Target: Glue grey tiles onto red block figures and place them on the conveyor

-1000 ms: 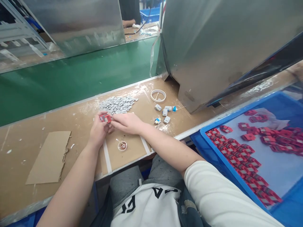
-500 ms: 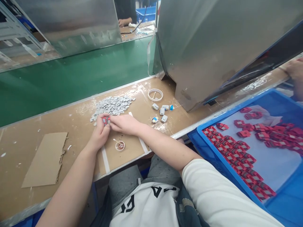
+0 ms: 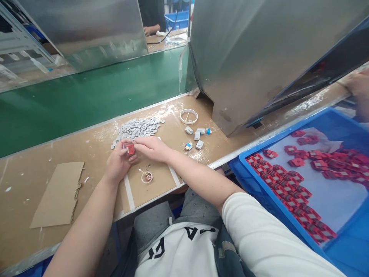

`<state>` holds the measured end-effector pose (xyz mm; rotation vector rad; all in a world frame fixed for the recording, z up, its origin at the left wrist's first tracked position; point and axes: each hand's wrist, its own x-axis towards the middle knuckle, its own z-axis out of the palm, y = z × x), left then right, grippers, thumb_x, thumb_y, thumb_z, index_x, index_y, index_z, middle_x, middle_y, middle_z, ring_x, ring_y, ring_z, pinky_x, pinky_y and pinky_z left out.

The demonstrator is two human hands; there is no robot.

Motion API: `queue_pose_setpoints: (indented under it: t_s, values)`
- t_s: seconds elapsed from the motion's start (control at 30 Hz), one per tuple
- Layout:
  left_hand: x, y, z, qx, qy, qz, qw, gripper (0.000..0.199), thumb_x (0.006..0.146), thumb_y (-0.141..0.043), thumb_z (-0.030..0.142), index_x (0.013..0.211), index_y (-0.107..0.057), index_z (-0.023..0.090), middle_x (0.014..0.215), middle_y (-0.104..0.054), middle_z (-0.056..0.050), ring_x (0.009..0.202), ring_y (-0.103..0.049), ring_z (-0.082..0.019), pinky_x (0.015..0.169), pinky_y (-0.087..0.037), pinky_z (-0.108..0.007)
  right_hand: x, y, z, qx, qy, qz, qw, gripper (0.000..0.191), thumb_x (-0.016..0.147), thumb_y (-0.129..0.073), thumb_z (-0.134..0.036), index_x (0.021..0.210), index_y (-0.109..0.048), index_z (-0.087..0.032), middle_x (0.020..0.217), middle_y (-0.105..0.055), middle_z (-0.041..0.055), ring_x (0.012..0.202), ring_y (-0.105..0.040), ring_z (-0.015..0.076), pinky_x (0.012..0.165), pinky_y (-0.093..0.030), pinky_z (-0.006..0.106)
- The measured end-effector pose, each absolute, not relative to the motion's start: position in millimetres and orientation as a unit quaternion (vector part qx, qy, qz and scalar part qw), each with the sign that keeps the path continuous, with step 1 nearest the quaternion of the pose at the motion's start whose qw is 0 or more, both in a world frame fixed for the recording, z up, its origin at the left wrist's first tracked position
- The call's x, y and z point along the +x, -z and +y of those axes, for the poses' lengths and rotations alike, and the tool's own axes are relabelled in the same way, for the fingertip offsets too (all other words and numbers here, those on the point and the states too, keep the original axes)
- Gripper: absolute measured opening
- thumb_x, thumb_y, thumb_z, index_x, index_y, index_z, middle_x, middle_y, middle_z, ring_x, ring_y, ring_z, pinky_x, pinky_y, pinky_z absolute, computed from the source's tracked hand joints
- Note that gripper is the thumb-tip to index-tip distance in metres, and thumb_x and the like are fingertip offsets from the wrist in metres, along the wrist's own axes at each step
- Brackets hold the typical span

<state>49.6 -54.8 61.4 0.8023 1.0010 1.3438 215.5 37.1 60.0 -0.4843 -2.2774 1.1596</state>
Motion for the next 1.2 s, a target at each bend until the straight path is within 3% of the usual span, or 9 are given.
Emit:
queue_pose_setpoints:
  t_s: [0.33,0.5,0.6,0.8,1.0,1.13,1.2]
  values:
    - [47,-71,-56,0.296,-0.606,0.371,0.638,0.030,0.076,-0.071,0.033,0.101,-0.057,0.023,0.081,-0.058,0.003,0.047,-0.036,-0.006,0.046,-0.033,-0.020,211,-54,34,-0.151,-0.441,-0.820,0.333,0.031,0.101,-0.050,-0.044,0.085,-0.056,-0.018,0.077,-0.059,-0.0006,0.069,-0.049,0.0128,0.070,-0.036,0.025]
    - [46,-78,-56,0.288,-0.624,0.368,0.627,0.028,0.077,-0.072,0.036,0.097,-0.057,0.025,0.082,-0.056,0.002,0.047,-0.034,-0.005,0.045,-0.031,-0.020,222,-63,36,-0.026,-0.412,-0.887,0.204,0.049,0.100,-0.052,-0.051,0.065,-0.039,-0.021,0.059,-0.038,-0.0054,0.057,-0.036,0.0102,0.061,-0.028,0.025]
    - [44,-80,-56,0.289,-0.629,0.373,0.617,0.029,0.075,-0.072,0.037,0.099,-0.059,0.025,0.087,-0.058,0.000,0.050,-0.039,-0.007,0.045,-0.033,-0.022,226,-68,33,0.040,-0.394,-0.910,0.125,0.050,0.098,-0.055,-0.049,0.061,-0.036,-0.021,0.057,-0.037,-0.0055,0.055,-0.035,0.0100,0.060,-0.026,0.026]
    - [41,-69,-53,0.324,-0.646,0.419,0.550,0.055,0.065,-0.076,0.009,0.112,-0.054,0.028,0.100,-0.064,0.001,0.057,-0.054,-0.006,0.053,-0.043,-0.019,225,-70,27,0.041,-0.355,-0.931,0.072,0.027,0.080,-0.056,-0.023,0.061,-0.037,-0.021,0.059,-0.047,-0.0039,0.058,-0.037,0.0119,0.062,-0.028,0.028]
    - [46,-62,-50,0.413,-0.593,0.523,0.452,0.047,0.080,-0.082,0.027,0.119,-0.057,0.025,0.122,-0.068,-0.007,0.078,-0.067,-0.014,0.065,-0.053,-0.024,229,-77,26,0.046,-0.345,-0.934,0.077,0.026,0.079,-0.056,-0.024,0.061,-0.038,-0.021,0.059,-0.049,-0.0032,0.058,-0.038,0.0130,0.062,-0.028,0.029]
    - [46,-62,-49,0.477,-0.571,0.561,0.363,0.042,0.075,-0.088,0.025,0.113,-0.069,0.021,0.103,-0.068,-0.003,0.090,-0.064,-0.016,0.081,-0.051,-0.024,230,-79,27,0.061,-0.321,-0.940,0.101,0.024,0.079,-0.055,-0.022,0.061,-0.039,-0.021,0.064,-0.056,-0.0005,0.063,-0.044,0.0149,0.063,-0.028,0.030]
    - [44,-61,-49,0.482,-0.559,0.576,0.352,0.044,0.073,-0.089,0.023,0.113,-0.071,0.020,0.100,-0.068,-0.002,0.088,-0.064,-0.017,0.083,-0.051,-0.026,230,-79,27,0.060,-0.306,-0.946,0.093,0.027,0.079,-0.056,-0.023,0.060,-0.038,-0.021,0.063,-0.056,-0.0003,0.062,-0.043,0.0151,0.062,-0.027,0.030]
